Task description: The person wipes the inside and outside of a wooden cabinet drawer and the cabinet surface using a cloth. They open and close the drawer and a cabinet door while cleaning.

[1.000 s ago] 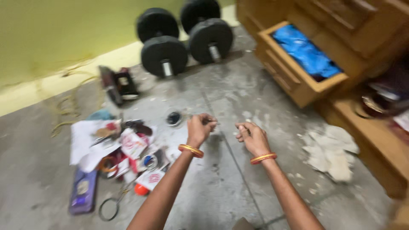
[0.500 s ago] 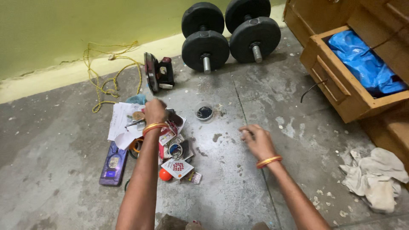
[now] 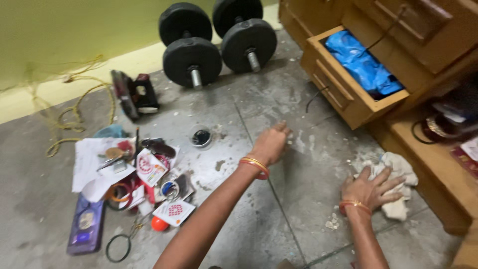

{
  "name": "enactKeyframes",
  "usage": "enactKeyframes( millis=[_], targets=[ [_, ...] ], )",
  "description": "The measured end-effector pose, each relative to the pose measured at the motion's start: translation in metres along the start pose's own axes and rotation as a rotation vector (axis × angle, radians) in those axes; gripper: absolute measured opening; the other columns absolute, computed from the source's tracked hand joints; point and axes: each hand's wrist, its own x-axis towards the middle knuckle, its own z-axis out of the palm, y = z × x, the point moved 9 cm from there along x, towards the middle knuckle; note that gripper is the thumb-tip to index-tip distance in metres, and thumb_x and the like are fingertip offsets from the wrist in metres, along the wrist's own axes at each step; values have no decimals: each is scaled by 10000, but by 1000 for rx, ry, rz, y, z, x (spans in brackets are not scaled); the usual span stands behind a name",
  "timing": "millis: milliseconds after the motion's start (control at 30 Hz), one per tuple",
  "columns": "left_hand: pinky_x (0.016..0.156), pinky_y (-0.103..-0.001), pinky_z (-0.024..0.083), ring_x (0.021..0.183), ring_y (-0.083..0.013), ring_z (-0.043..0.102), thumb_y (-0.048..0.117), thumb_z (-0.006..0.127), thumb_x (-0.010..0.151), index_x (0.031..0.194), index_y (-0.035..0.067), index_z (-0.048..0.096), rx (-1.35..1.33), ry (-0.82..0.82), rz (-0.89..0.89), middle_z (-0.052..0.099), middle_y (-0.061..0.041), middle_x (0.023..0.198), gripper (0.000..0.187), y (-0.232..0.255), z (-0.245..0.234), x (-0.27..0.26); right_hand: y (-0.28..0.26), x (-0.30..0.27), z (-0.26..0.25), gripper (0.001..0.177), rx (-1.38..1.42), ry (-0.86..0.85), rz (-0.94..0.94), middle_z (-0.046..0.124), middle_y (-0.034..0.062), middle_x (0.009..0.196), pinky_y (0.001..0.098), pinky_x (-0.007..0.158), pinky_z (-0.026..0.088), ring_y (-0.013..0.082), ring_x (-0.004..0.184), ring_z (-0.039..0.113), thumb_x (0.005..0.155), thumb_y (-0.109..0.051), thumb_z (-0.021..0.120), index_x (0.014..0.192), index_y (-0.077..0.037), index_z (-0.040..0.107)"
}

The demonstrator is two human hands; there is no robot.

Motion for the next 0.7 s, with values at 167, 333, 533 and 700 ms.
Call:
enactKeyframes(
  millis=[167, 333, 533, 700],
  targets=[
    [1111, -446, 427, 1402, -397, 472, 53, 764, 763, 1332, 55, 597, 48, 17, 193, 404, -260, 1568, 593, 70, 13, 28, 30, 8, 8, 472, 241, -86, 67, 470, 255, 1412, 529, 1194, 372, 419, 1433, 397, 792, 34, 707, 1254, -63, 704],
    [1125, -442, 403, 1396, -425, 442, 79, 832, 698, 1350, 7, 531, -39, -31, 193, 344, -297, 1567, 722, 88, 8, 42, 11, 72, -79, 304, 513, 364, 27, 498, 195, 1359, 493, 1189, 413, 358, 1408, 436, 989, 90, 657, 1270, -25, 673],
    [1137, -435, 408, 1382, -459, 448, 109, 852, 704, 1383, -28, 495, -108, -88, 139, 322, -333, 1571, 779, 72, 18, 36, -54, 129, -83, 555, 963, 499, 160, 378, 281, 1487, 482, 1203, 350, 441, 1422, 425, 979, 127, 444, 1527, 42, 468],
    [1144, -437, 386, 1380, -460, 439, 144, 861, 709, 1417, -62, 440, -79, -126, 150, 316, -361, 1538, 850, 64, 28, 36, -40, 121, -43, 595, 916, 469, 122, 406, 287, 1479, 488, 1205, 374, 415, 1416, 450, 943, 110, 433, 1532, 31, 457]
  ],
)
